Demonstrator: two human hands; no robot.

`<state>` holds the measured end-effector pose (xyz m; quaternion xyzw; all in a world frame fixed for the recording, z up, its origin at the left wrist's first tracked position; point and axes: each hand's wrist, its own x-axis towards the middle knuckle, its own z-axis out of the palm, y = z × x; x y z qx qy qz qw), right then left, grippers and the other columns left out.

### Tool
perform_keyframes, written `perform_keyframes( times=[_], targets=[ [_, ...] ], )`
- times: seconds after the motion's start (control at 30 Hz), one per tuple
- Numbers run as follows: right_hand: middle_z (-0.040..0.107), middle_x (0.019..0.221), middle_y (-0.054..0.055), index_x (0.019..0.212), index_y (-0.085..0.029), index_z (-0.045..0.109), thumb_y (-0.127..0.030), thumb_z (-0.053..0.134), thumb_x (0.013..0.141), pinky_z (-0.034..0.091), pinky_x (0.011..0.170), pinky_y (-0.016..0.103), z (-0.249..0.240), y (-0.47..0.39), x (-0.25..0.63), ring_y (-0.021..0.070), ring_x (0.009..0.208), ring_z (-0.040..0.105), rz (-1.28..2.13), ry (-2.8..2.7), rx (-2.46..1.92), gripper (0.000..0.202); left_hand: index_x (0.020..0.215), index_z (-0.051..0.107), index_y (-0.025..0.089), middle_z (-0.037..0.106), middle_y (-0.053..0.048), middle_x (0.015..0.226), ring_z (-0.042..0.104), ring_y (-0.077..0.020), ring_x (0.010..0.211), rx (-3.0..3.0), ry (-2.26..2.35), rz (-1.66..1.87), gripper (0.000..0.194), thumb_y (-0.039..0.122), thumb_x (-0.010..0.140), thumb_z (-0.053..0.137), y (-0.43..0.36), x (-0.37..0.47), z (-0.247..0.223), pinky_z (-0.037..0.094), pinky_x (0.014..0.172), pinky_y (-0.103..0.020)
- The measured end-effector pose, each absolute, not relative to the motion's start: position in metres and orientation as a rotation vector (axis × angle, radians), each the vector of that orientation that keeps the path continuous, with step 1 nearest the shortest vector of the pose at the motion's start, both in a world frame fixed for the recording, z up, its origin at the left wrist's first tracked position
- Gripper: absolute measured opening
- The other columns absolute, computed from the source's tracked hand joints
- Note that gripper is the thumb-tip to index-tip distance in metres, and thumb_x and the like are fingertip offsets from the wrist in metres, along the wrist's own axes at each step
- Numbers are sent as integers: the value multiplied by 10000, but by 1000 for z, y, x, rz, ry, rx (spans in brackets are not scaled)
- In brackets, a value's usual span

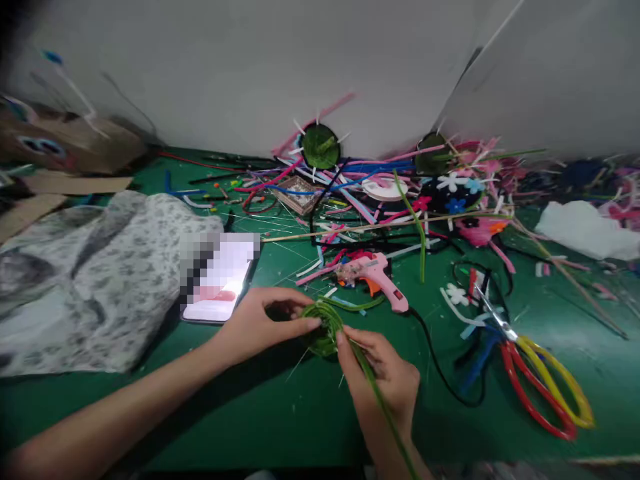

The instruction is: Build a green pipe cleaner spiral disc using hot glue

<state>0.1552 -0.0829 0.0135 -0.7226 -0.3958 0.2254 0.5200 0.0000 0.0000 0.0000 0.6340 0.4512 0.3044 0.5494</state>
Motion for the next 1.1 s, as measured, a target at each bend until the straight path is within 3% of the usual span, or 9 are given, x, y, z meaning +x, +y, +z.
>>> perform_keyframes(
  times=[0.13, 0.23, 0.43, 0.67, 0.83, 1.1],
  targets=[
    [749, 759, 45, 824, -167, 745, -373, 792, 623, 579, 623, 211, 18, -82, 178, 196, 697, 717, 486, -833, -1779, 292, 931, 712, 184, 725, -19, 842, 653, -158, 781, 1523, 1013, 709, 245, 385, 792, 699, 3, 0, 12, 490, 704, -250],
    [752, 800, 63, 872, -154, 741, -406, 807, 600, 578, 615, 226, 18, -87, 196, 216, 714, 718, 404, -740, -1861, 376, 817, 679, 176, 701, -11, 802, 627, -144, 751, 1588, 1109, 769, 218, 368, 874, 595, 11, -5, 16, 467, 679, -248],
    [743, 818, 78, 870, -150, 727, -455, 786, 645, 544, 594, 259, 9, -95, 216, 209, 688, 698, 310, -639, -1908, 383, 859, 646, 199, 655, 15, 779, 577, -131, 697, 1850, 1338, 804, 115, 304, 864, 600, 26, -16, 12, 418, 606, -243],
    [733, 838, 98, 904, -140, 712, -489, 741, 698, 517, 613, 313, 16, -97, 222, 220, 694, 686, 269, -602, -1889, 406, 853, 645, 215, 647, 14, 815, 593, -165, 806, 2323, 1301, 543, 86, 282, 884, 601, 15, 1, 7, 410, 644, -264],
    [734, 786, 86, 829, -147, 727, -518, 687, 724, 526, 589, 302, 11, -105, 228, 217, 668, 685, 179, -726, -1973, 388, 858, 634, 214, 653, 3, 834, 601, -199, 809, 2633, 1196, 314, 104, 256, 915, 558, -11, 15, 8, 431, 673, -310],
    [749, 797, 61, 855, -171, 750, -505, 734, 684, 542, 598, 270, 8, -110, 224, 224, 708, 701, 346, -612, -1958, 375, 920, 632, 221, 667, -16, 947, 618, -215, 893, 2487, 1582, 254, 97, 258, 919, 543, 3, 2, 16, 455, 692, -302]
  ],
)
